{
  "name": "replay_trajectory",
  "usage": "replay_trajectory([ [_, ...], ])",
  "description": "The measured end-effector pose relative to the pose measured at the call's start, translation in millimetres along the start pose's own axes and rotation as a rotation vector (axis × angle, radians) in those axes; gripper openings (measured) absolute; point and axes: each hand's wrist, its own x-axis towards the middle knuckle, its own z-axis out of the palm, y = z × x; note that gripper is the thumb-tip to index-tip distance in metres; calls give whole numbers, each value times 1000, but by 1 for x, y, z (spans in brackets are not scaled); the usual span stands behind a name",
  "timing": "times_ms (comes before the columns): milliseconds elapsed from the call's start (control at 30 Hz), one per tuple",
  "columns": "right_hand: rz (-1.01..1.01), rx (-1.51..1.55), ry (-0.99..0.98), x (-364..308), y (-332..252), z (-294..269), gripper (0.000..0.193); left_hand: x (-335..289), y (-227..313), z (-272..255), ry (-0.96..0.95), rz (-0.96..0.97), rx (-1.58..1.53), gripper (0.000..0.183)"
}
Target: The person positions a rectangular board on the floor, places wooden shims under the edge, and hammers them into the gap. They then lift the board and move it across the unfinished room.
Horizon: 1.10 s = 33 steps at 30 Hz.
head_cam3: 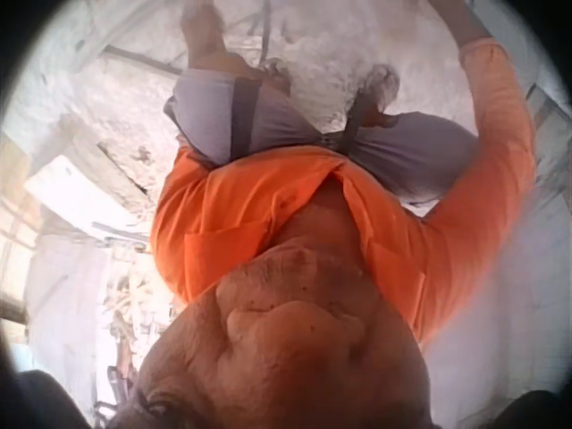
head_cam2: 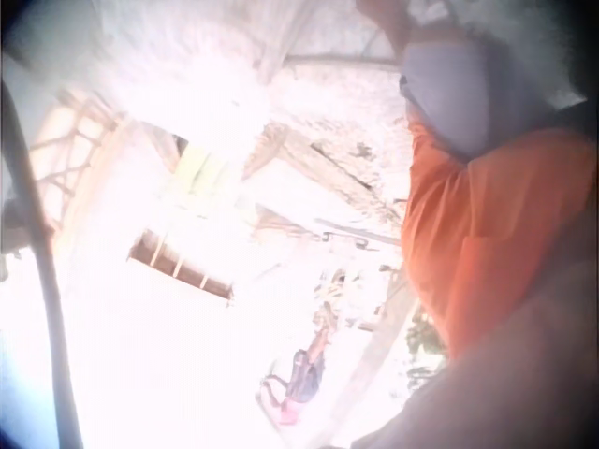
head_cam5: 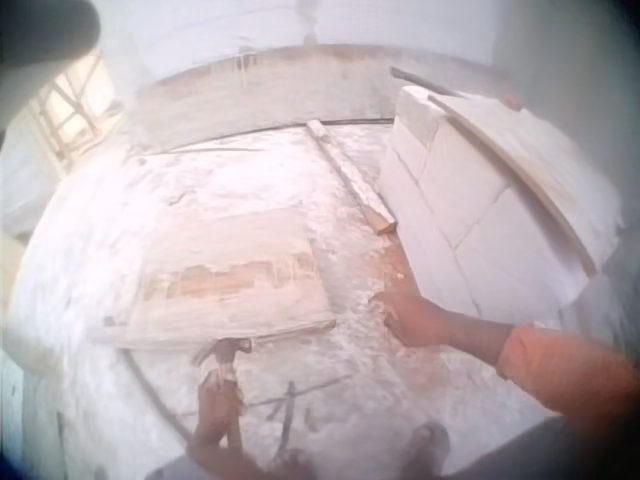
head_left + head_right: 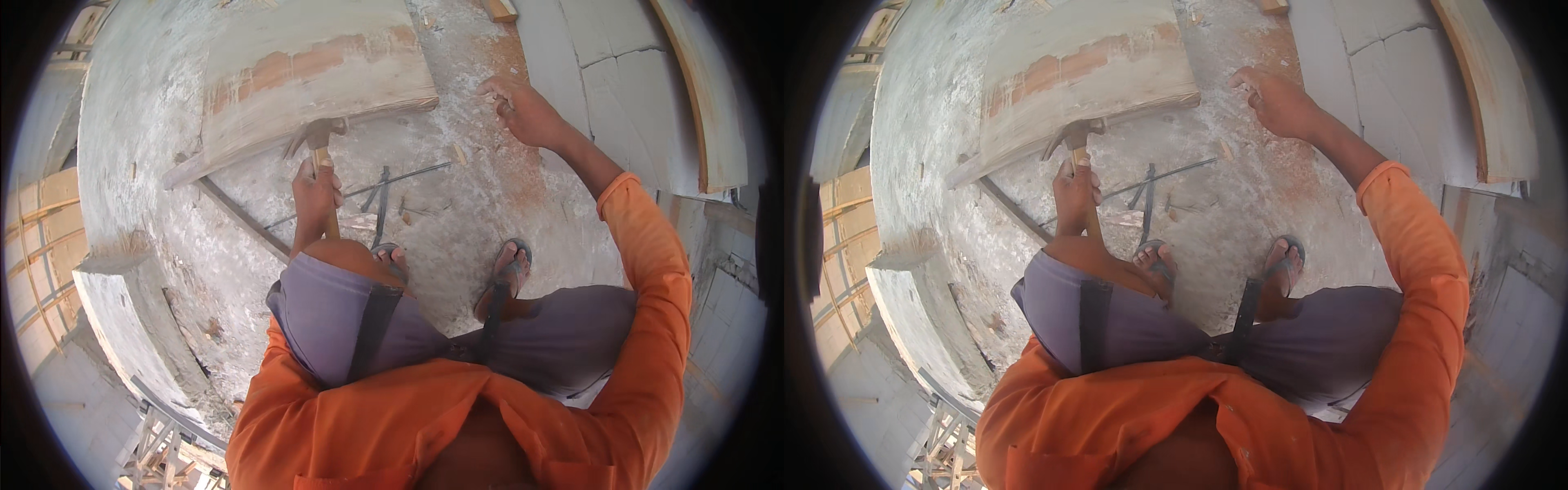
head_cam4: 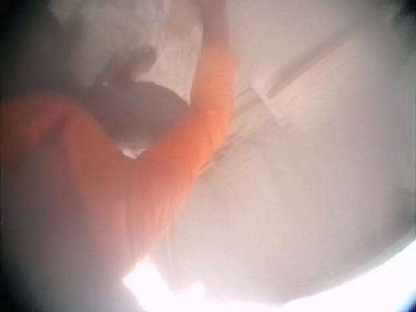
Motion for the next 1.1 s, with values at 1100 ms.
replay_trajectory([
  [1100, 584, 463, 584, 140, 31, 155, 25, 62, 14, -210, 339, -157, -159, 21],
])
